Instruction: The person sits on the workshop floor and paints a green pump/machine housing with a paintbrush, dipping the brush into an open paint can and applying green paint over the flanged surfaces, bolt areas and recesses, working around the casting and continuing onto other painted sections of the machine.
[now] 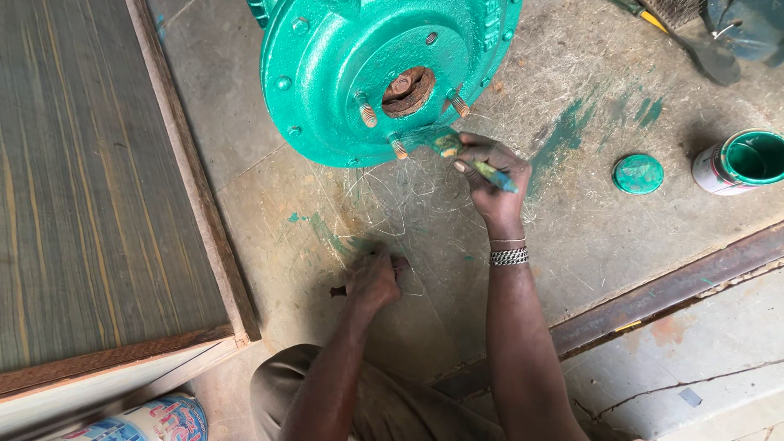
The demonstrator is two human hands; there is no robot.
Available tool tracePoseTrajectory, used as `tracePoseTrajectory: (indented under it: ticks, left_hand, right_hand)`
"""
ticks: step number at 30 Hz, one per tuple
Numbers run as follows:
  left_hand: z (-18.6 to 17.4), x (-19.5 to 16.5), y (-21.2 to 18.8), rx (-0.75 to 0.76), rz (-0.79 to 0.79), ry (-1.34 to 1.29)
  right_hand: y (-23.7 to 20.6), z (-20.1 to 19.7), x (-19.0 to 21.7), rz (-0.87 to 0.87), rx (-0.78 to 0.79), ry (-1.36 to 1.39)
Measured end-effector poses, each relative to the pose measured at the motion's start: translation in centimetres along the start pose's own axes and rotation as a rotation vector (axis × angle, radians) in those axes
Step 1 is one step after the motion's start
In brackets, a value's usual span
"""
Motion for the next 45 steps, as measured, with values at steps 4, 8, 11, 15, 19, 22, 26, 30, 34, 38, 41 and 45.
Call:
tracePoseTrajectory:
  ticks: [4, 8, 11, 15, 19, 22, 26, 30, 34, 38, 41, 45]
  left_hand:
    - [-0.1, -0.2, -0.1, 0.022, -0.032, 0.009]
    - [-0.1, -0.3, -0.2, 0.049, -0.048, 0.019]
    - [-0.2, -0.5, -0.2, 0.050, -0.038, -0.009]
    - [-0.3, -0.6, -0.3, 0.048, -0.066, 0.014]
    - [-0.3, -0.7, -0.3, 0.037, -0.018, -0.005]
    - [-0.5, -0.5, -0.4, 0.008, 0.003, -0.026]
    - [-0.3, -0.5, -0.3, 0.023, -0.041, 0.012]
    - [-0.5, -0.8, -0.2, 0.012, -0.040, 0.020]
    - [-0.3, -0.7, -0.2, 0.048, -0.045, 0.014]
    - [-0.3, -0.7, -0.3, 0.011, -0.020, 0.040]
    - [-0.5, -1.0, -0.3, 0.004, -0.001, 0.045]
    - [-0.4, -1.1, -0.4, 0.049, -0.036, 0.061]
  right_hand:
    - [1.7, 0.1, 4.0, -0.052, -0.050, -0.042]
    - [2.7, 0.4, 5.1, -0.047, -0.040, 0.115]
    - [2.4, -0.2, 3.3, 0.056, -0.086, 0.460]
    - [0.4, 0.3, 0.4, 0.106, -0.091, 0.581]
    - [-1.7, 2.1, -2.8, 0.178, -0.242, 0.501]
    - [-2.7, 1.6, -4.3, 0.215, -0.348, 0.370]
    - [-4.1, -1.5, -5.0, 0.301, -0.548, 0.329]
    - [-4.4, -0.9, -3.9, 0.284, -0.314, 0.439]
    - [-3.5, -0.2, -4.5, 0.340, -0.352, 0.412]
    - [-2.2, -1.3, -7.0, 0.427, -0.843, 0.710]
    - [-1.8, 0.3, -8.0, 0.495, -0.942, 1.124]
    - [-4.2, 3.9, -8.1, 0.670, -0.881, 1.198]
Point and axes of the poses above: each hand's wrist, its own y-axis towards the middle knuckle, its own z-axis out of the palm, x = y × z, the point moved 5 cm from there along y, towards the middle knuckle, and after that the axes turned 9 degrees about -z, right-handed, at the moved point
